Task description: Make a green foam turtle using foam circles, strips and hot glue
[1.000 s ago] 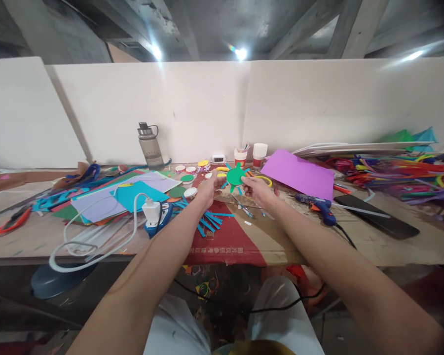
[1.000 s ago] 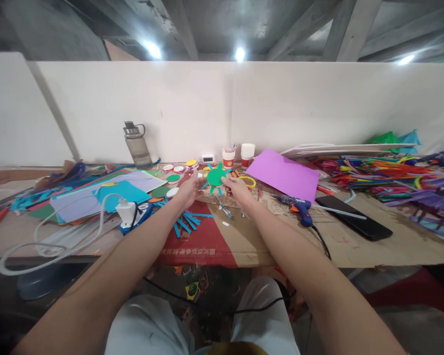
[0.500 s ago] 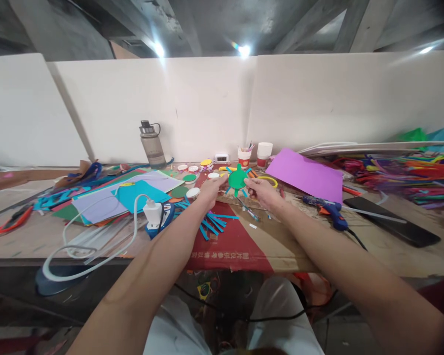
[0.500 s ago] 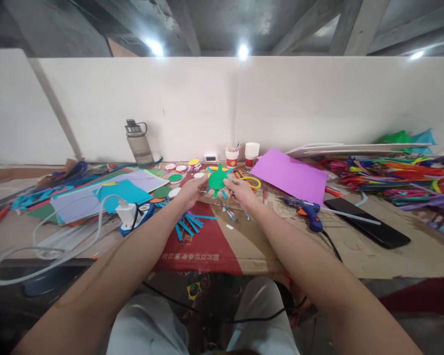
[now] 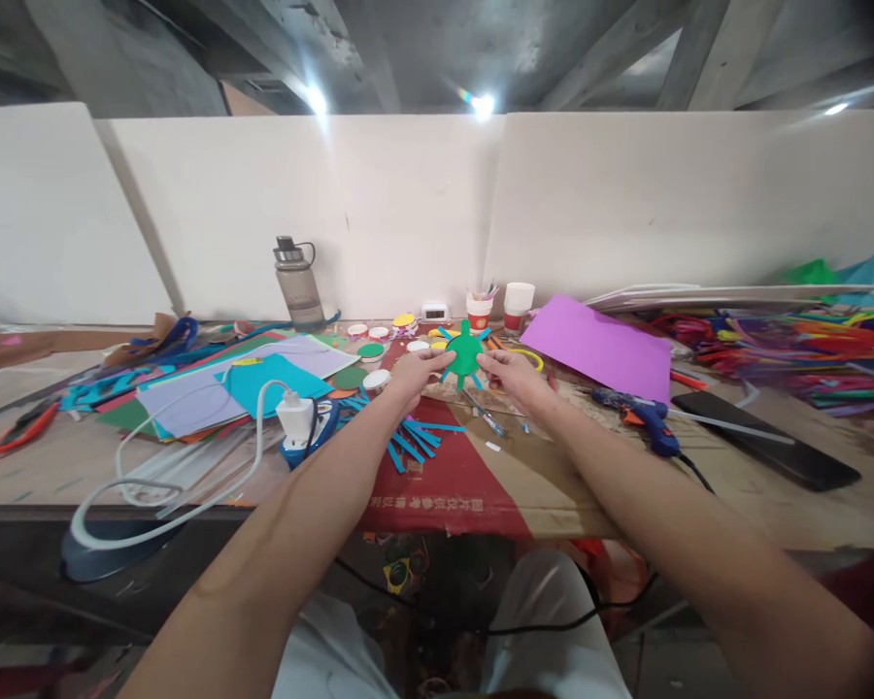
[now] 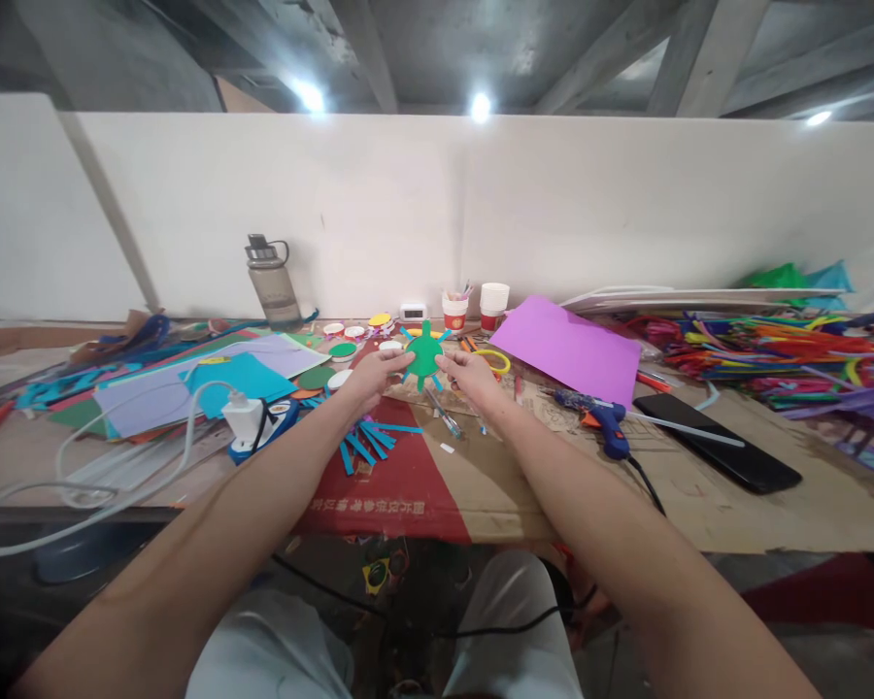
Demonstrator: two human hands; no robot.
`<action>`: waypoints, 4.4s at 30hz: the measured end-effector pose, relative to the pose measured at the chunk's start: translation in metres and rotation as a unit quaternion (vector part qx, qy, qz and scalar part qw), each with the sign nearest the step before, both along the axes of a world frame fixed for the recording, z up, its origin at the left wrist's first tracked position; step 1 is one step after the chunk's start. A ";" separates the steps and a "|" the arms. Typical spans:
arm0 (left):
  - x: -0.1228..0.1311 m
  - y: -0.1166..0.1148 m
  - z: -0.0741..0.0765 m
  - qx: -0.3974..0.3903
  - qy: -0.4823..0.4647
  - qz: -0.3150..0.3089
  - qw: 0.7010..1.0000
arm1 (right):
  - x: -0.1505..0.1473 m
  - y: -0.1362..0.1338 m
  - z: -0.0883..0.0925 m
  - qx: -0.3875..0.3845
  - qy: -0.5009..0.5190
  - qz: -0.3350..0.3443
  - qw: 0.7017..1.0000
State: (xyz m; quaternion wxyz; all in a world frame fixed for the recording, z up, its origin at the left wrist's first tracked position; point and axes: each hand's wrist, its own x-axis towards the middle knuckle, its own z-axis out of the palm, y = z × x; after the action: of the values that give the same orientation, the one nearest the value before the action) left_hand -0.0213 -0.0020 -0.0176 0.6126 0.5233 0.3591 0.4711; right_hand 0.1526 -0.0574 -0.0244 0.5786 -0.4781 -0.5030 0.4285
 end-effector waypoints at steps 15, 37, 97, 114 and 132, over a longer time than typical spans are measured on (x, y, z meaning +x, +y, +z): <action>-0.005 0.005 -0.001 -0.020 -0.038 0.048 0.998 | -0.001 0.000 -0.003 0.035 0.020 -0.012 0.999; -0.004 0.006 0.001 -0.026 -0.056 0.048 0.997 | -0.004 -0.008 0.003 0.061 -0.043 0.009 0.997; -0.003 0.005 0.000 0.001 -0.039 0.013 0.999 | 0.000 -0.010 0.005 0.085 -0.118 -0.002 0.989; 0.003 -0.004 0.000 0.097 -0.002 -0.044 0.994 | -0.001 -0.007 0.004 0.082 -0.109 -0.020 0.990; -0.025 0.022 0.028 -0.024 -0.258 0.111 0.960 | 0.010 0.001 0.000 0.049 -0.079 -0.098 0.991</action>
State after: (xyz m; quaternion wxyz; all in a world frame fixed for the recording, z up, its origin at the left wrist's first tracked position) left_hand -0.0459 0.0197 0.0103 0.6410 0.3261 0.2561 0.6459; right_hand 0.1629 -0.0565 -0.0246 0.5990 -0.5284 -0.5181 0.3058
